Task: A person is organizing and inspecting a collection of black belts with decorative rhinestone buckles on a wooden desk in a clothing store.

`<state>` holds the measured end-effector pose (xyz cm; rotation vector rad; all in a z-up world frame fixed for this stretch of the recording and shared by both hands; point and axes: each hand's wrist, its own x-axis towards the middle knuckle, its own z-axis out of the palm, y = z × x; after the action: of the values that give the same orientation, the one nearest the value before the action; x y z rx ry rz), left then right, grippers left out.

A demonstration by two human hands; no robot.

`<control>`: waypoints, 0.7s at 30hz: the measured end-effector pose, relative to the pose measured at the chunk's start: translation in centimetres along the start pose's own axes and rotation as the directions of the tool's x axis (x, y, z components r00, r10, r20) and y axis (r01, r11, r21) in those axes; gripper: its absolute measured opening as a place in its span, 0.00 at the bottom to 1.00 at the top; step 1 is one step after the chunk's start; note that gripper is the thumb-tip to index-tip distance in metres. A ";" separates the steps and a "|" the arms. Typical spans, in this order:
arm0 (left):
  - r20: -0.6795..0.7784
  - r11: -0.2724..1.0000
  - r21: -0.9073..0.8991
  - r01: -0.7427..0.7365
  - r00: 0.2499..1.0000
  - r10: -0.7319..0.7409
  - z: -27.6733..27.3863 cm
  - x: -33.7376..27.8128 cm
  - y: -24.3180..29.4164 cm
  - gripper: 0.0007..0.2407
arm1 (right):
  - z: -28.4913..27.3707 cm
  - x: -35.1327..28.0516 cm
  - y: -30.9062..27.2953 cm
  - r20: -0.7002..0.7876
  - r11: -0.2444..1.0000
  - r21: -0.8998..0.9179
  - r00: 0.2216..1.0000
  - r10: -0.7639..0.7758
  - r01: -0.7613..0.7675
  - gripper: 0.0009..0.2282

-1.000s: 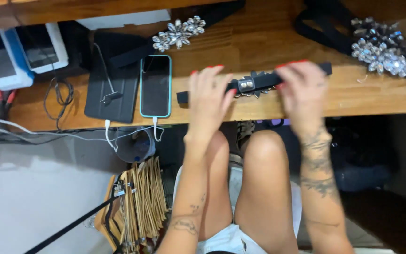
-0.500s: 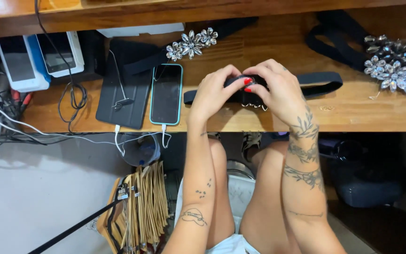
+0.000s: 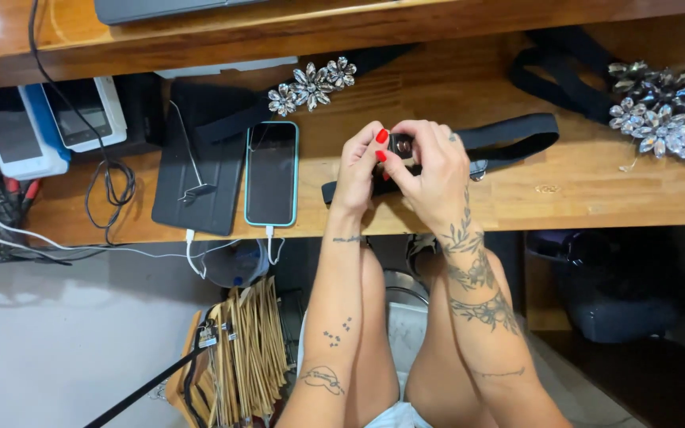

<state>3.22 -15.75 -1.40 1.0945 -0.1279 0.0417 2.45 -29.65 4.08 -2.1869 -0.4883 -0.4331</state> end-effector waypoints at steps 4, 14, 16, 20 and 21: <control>-0.007 0.998 -0.064 -0.028 1.000 0.027 0.0 -0.2 -0.7 0.13 | -0.4 0.2 -1.9 0.032 0.964 0.211 0.986 0.161 -0.164 0.09; -0.086 0.984 -0.119 -0.135 0.988 0.125 1.9 -0.7 -0.2 0.15 | -1.4 0.7 -1.4 0.162 0.889 0.398 0.971 0.175 -0.227 0.07; -0.098 0.981 -0.132 -0.146 0.986 0.133 2.5 -0.7 0.1 0.15 | -1.6 0.7 -1.2 0.137 0.904 0.367 0.974 0.178 -0.217 0.10; -0.120 0.968 -0.204 -0.143 0.985 0.121 2.8 -0.7 -0.1 0.14 | -1.0 0.5 -0.7 0.045 0.921 0.330 0.978 0.205 -0.208 0.11; -0.134 0.956 -0.260 -0.138 0.985 0.105 2.9 -0.5 -0.4 0.13 | -0.8 0.5 -0.6 0.004 0.916 0.331 0.972 0.236 -0.224 0.12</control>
<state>2.49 -18.46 -0.54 0.8094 -0.0906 0.1950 2.44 -29.87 5.18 -1.8785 -0.2554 -0.2414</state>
